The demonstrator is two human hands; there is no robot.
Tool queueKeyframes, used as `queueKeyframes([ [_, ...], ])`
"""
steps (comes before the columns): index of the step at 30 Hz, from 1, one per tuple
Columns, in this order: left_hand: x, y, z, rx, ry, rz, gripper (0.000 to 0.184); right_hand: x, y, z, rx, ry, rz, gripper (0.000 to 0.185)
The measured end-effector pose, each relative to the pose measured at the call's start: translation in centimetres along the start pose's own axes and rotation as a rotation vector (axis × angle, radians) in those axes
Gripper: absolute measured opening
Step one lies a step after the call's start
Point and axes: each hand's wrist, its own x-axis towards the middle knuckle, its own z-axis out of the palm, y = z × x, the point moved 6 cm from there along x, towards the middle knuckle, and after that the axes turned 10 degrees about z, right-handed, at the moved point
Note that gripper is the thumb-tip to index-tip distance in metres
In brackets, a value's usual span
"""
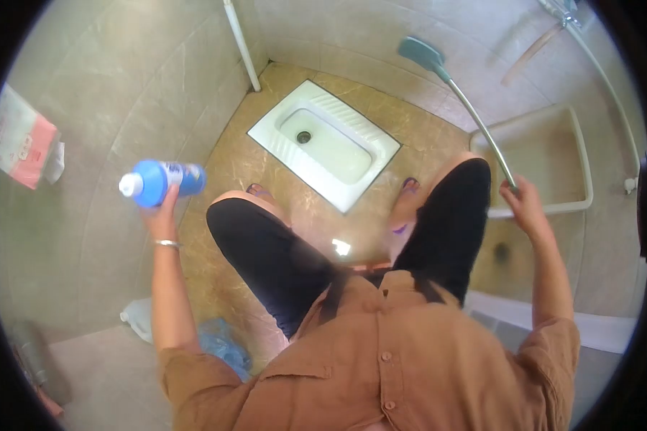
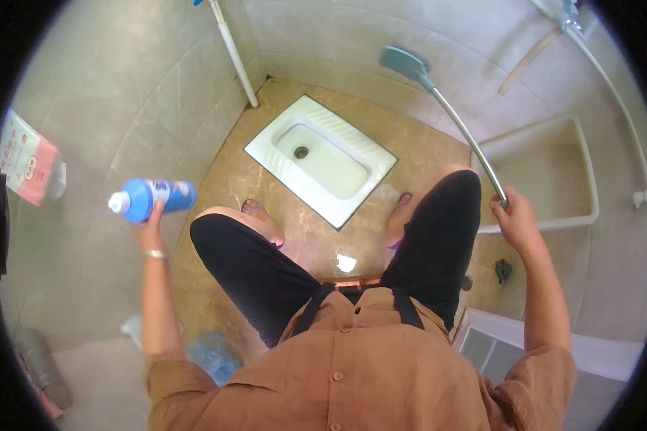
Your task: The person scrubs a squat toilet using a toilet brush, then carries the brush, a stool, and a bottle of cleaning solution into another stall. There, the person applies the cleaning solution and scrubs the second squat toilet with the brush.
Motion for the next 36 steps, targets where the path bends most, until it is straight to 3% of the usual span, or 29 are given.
queueKeyframes([
  [2, 1.5, 4.2, 3.8, -0.046, -0.045, 0.013, 0.064, 1.1, 4.1, 1.9, 0.103, 0.036, -0.012, 0.016],
  [3, 2.0, 5.4, 5.4, -0.065, -0.065, -0.011, 0.064, 0.9, 5.5, 3.4, 0.276, -0.111, 0.231, 0.017],
  [6, 2.1, 8.1, 10.5, -0.172, -0.105, -0.028, 0.063, 1.0, 9.3, 8.8, 0.621, -0.239, 0.472, 0.015],
  [9, 1.4, 8.6, 16.9, -0.247, -0.127, -0.056, 0.064, 0.8, 11.6, 14.7, 0.549, -0.362, 0.591, 0.014],
  [11, 0.0, 6.7, 20.3, -0.218, -0.157, -0.162, 0.068, 0.8, 19.3, 21.8, 0.332, -0.369, 0.663, 0.014],
  [15, -3.0, 1.7, 23.0, -0.288, -0.328, -0.452, 0.074, -1.9, 21.6, 28.9, 0.296, -0.455, 0.843, 0.015],
  [17, -2.0, 1.0, 24.9, -0.484, -0.276, -0.715, 0.080, -2.2, 21.5, 31.0, 0.275, -0.491, 0.921, 0.015],
  [20, 0.5, -1.4, 28.8, 0.227, -0.949, -0.416, 0.084, -2.4, 20.9, 33.4, 0.243, -0.532, 1.019, 0.015],
  [22, 0.8, -3.8, 31.1, 0.241, -1.193, -0.440, 0.088, -2.5, 20.4, 34.1, 0.219, -0.560, 1.061, 0.015],
  [25, 1.0, -6.5, 32.8, 0.085, -0.933, -0.629, 0.089, -3.5, 19.5, 34.3, 0.226, -0.581, 1.120, 0.016],
  [26, -0.2, -7.7, 33.0, 0.176, -0.864, -0.563, 0.088, -3.7, 19.1, 34.1, 0.235, -0.581, 1.136, 0.016],
  [28, -0.4, -6.9, 35.9, 0.217, -0.877, -0.461, 0.086, -4.6, 17.9, 33.9, 0.253, -0.571, 1.141, 0.016],
  [31, -1.7, -6.6, 39.6, 0.246, -1.197, -0.324, 0.075, -5.6, 15.5, 32.9, 0.263, -0.571, 1.132, 0.016],
  [33, -2.8, -5.6, 41.1, 0.123, -1.183, -0.300, 0.073, -7.6, 13.6, 31.3, 0.286, -0.564, 1.157, 0.017],
  [36, -4.3, -3.5, 43.3, -0.174, -0.938, -0.417, 0.080, -10.4, 11.6, 29.2, 0.311, -0.550, 1.212, 0.017],
])
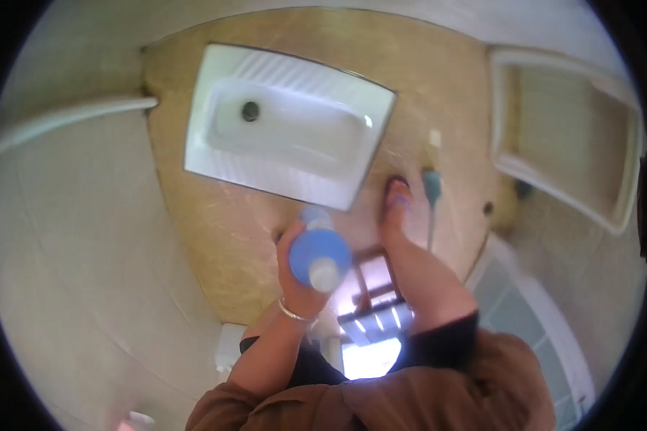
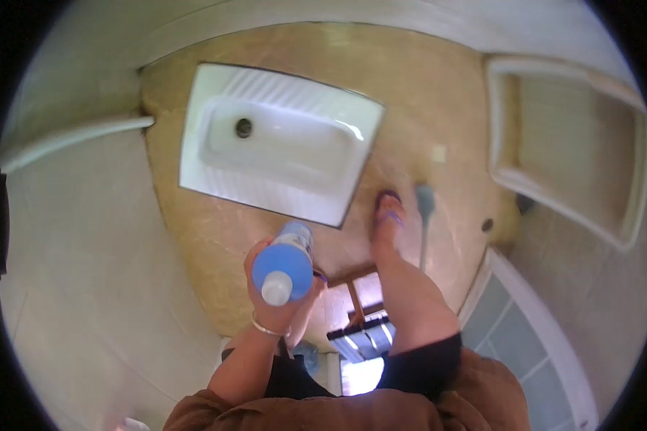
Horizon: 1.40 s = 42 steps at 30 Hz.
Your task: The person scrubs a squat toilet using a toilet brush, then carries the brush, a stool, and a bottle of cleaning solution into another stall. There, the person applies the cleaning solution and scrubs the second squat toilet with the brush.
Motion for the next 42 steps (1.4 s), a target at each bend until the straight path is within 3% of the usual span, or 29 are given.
queueKeyframes([
  [6, -4.4, -2.1, 5.4, 0.167, -0.164, -0.007, 0.068, -4.3, 1.7, 1.0, 0.087, -0.054, 0.016, 0.018],
  [9, -4.9, 0.8, 5.6, 0.298, -0.218, 0.039, 0.071, -7.5, 4.7, 1.4, 0.165, -0.071, 0.058, 0.018],
  [12, -6.0, 6.0, 5.8, 0.350, -0.308, -0.044, 0.074, -11.6, 9.9, 0.9, 0.309, -0.043, 0.128, 0.019],
  [15, -6.7, 12.4, 3.9, 0.602, -0.566, 0.141, 0.077, -16.8, 16.3, 1.2, 0.648, 0.155, 0.114, 0.019],
  [17, -6.0, 18.8, 3.3, 0.338, -0.600, 0.110, 0.078, -21.7, 17.5, -0.4, 0.789, 0.179, 0.291, 0.020],
  [19, -7.3, 23.8, 4.5, 0.104, -0.635, 0.059, 0.081, -24.7, 20.4, -0.3, 1.003, 0.282, 0.332, 0.021],
  [20, -8.4, 25.0, 4.6, 0.127, -0.756, 0.092, 0.083, -25.8, 22.5, 0.7, 1.037, 0.273, 0.387, 0.022],
  [24, -10.6, 37.1, 10.9, 0.143, -1.134, 0.551, 0.078, -35.1, 21.0, -2.0, 0.953, 0.373, 0.436, 0.023],
  [25, -11.6, 39.2, 12.3, 0.104, -1.161, 0.591, 0.078, -35.5, 23.5, -0.4, 0.788, 0.442, 0.461, 0.024],
  [26, -13.9, 41.6, 13.7, 0.061, -1.204, 0.617, 0.078, -34.7, 27.5, 3.5, 1.025, 0.454, 0.367, 0.024],
  [27, -16.1, 43.6, 14.4, 0.009, -1.248, 0.627, 0.078, -39.0, 27.1, 0.2, 0.965, 0.471, 0.414, 0.023],
  [28, -17.6, 45.1, 14.9, -0.006, -1.293, 0.652, 0.080, -41.7, 27.5, -1.4, 0.983, 0.506, 0.437, 0.023],
  [30, -15.9, 45.0, 14.8, -0.096, -1.422, 0.724, 0.085, -40.9, 28.4, 3.6, 1.165, 0.601, 0.378, 0.024],
  [31, -16.7, 45.8, 14.7, -0.134, -1.490, 0.724, 0.087, -43.1, 28.2, 2.4, 1.161, 0.570, 0.458, 0.023],
  [32, -17.9, 45.4, 12.6, -0.120, -1.571, 0.760, 0.087, -43.3, 28.6, 6.3, 1.234, 0.717, 0.397, 0.021],
  [35, -18.9, 44.9, 13.1, -0.014, -1.717, 0.751, 0.088, -46.1, 27.0, 4.7, 1.308, 0.638, 0.531, 0.014],
  [36, -28.3, 53.3, 17.2, 0.021, -1.810, 0.756, 0.088, -52.0, 36.1, 1.2, 1.388, 0.674, 0.575, 0.012],
  [37, -31.7, 54.2, 17.3, 0.043, -1.865, 0.781, 0.088, -54.5, 37.9, 0.1, 1.374, 0.704, 0.634, 0.011],
  [39, -37.0, 55.4, 18.5, 0.026, -1.959, 0.820, 0.088, -52.7, 42.4, 5.2, 1.730, 0.777, 0.465, 0.007],
  [41, -40.9, 56.5, 19.7, -0.017, -2.083, 0.840, 0.088, -53.8, 44.6, 6.7, 1.668, 0.864, 0.543, 0.005],
  [42, -42.7, 57.2, 20.4, -0.047, -2.136, 0.852, 0.087, -55.2, 44.8, 6.9, 1.766, 0.795, 0.712, 0.006],
])
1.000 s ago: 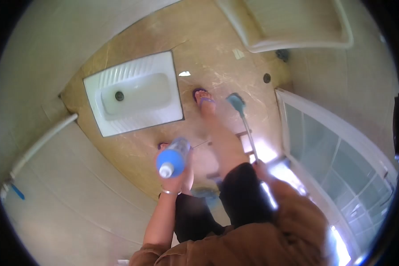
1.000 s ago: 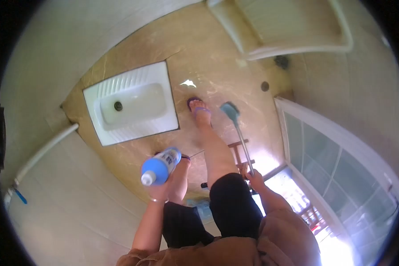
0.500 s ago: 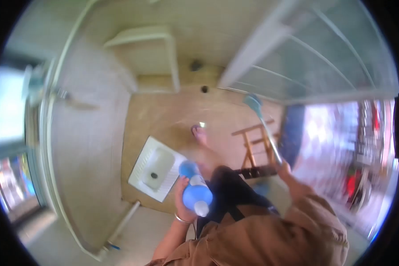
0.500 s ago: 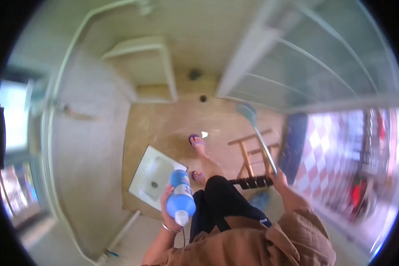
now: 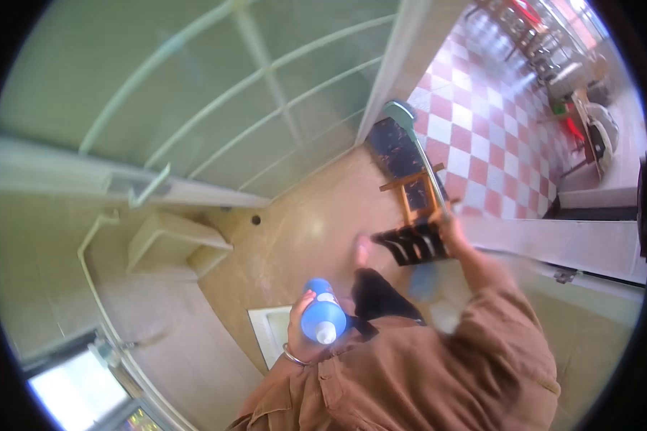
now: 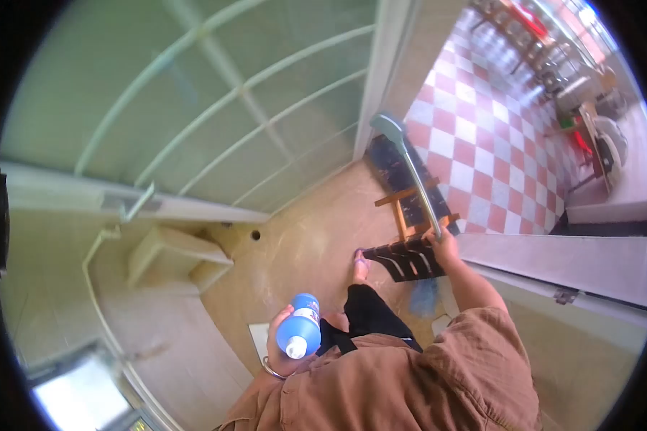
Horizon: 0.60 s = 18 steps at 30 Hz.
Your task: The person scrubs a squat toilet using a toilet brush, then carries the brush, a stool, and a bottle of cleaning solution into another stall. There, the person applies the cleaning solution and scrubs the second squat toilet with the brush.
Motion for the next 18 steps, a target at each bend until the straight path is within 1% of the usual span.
queueKeyframes([
  [1, 1.8, 0.0, 0.0, -0.018, -0.034, 0.025, 0.085, -1.9, -1.2, -0.2, 0.080, 0.014, 0.121, 0.008],
  [3, 6.3, 1.2, 2.3, -0.039, -0.105, 0.087, 0.082, -1.0, -1.0, -2.9, 0.193, 0.106, 0.024, 0.007],
  [5, 10.5, 2.2, 4.9, -0.066, -0.158, 0.138, 0.078, -0.4, -1.5, -6.0, 0.218, 0.154, -0.010, 0.008],
  [6, 12.4, 2.6, 6.0, -0.081, -0.186, 0.159, 0.077, -0.1, -1.9, -7.1, 0.341, 0.152, 0.024, 0.019],
  [7, 14.2, 2.8, 7.1, -0.097, -0.210, 0.174, 0.075, 1.5, -0.3, -7.9, 0.351, 0.181, 0.094, 0.020],
  [9, 17.8, 3.4, 7.9, -0.124, -0.249, 0.202, 0.072, 3.0, 0.5, -9.5, 0.536, 0.212, 0.208, 0.020],
  [12, 22.6, 4.5, 9.3, -0.144, -0.296, 0.255, 0.067, 3.7, -2.4, -13.3, 0.668, 0.306, 0.232, 0.021],
  [15, 26.8, 5.6, 10.7, -0.181, -0.326, 0.298, 0.062, 4.3, -2.6, -17.7, 0.675, 0.396, 0.230, 0.020],
  [16, 28.3, 6.3, 11.1, -0.203, -0.328, 0.311, 0.060, 4.0, -3.6, -19.2, 0.700, 0.415, 0.266, 0.023],
  [17, 30.0, 7.6, 11.4, -0.264, -0.319, 0.305, 0.059, 3.2, -5.0, -21.2, 0.612, 0.508, 0.243, 0.025],
  [18, 31.2, 8.6, 12.0, -0.324, -0.314, 0.300, 0.057, 3.0, -5.9, -22.7, 0.647, 0.538, 0.212, 0.022],
])
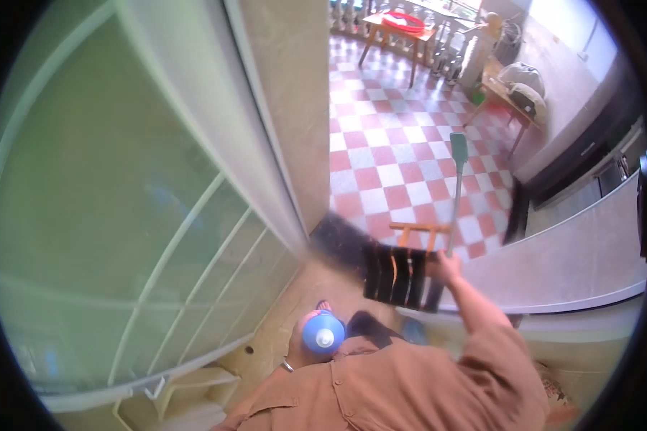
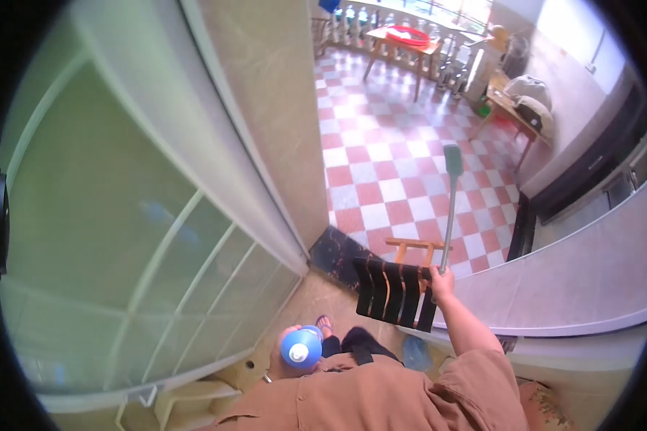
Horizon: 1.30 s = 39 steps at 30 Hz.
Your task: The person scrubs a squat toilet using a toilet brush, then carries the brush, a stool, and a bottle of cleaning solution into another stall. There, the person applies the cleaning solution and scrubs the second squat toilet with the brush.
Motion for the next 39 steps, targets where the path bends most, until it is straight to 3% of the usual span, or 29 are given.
queueKeyframes([
  [2, 2.5, -1.3, 0.9, -0.027, -0.026, 0.025, 0.054, 1.4, -3.1, -1.5, 0.045, 0.028, -0.054, 0.020],
  [4, 2.0, -8.2, 2.5, 0.248, -0.239, 0.116, 0.067, 2.8, -4.9, -2.8, 0.070, 0.062, -0.078, 0.020],
  [6, 4.0, -11.3, 3.8, 0.266, -0.322, 0.116, 0.075, 6.0, -4.7, -3.8, 0.171, 0.053, -0.044, 0.021],
  [9, 10.5, -10.9, 6.1, 0.073, -0.281, 0.037, 0.077, 9.1, -6.0, -5.2, 0.217, 0.083, -0.065, 0.021],
  [11, 15.7, -8.6, 8.1, 0.190, -0.310, 0.126, 0.078, 10.6, -7.1, -6.2, 0.199, 0.110, -0.071, 0.021],
  [14, 21.7, -10.2, 12.3, 0.136, -0.340, 0.116, 0.077, 14.8, -6.9, -6.9, 0.176, 0.112, -0.013, 0.020],
  [17, 28.0, -11.4, 17.5, 0.145, -0.406, -0.024, 0.083, 19.6, -7.6, -7.7, 0.184, 0.145, 0.090, 0.021],
  [18, 28.9, -13.0, 19.3, -0.008, -0.416, -0.169, 0.081, 20.4, -7.6, -8.0, 0.182, 0.157, 0.158, 0.021],
  [21, 35.9, -10.9, 23.2, 0.125, -0.447, -0.026, 0.080, 24.2, -7.7, -9.4, 0.141, 0.140, 0.206, 0.020],
  [31, 48.4, -10.5, 28.5, 0.033, -0.396, -0.113, 0.081, 33.7, -11.6, -14.1, 0.279, 0.182, 0.237, 0.016],
  [36, 52.3, -15.8, 26.9, 0.039, -0.329, -0.229, 0.082, 40.5, -13.1, -14.9, 0.216, 0.188, 0.272, 0.017],
  [39, 54.5, -20.0, 25.3, 0.020, -0.166, -0.152, 0.082, 44.7, -16.2, -13.8, 0.125, 0.207, 0.285, 0.015],
])
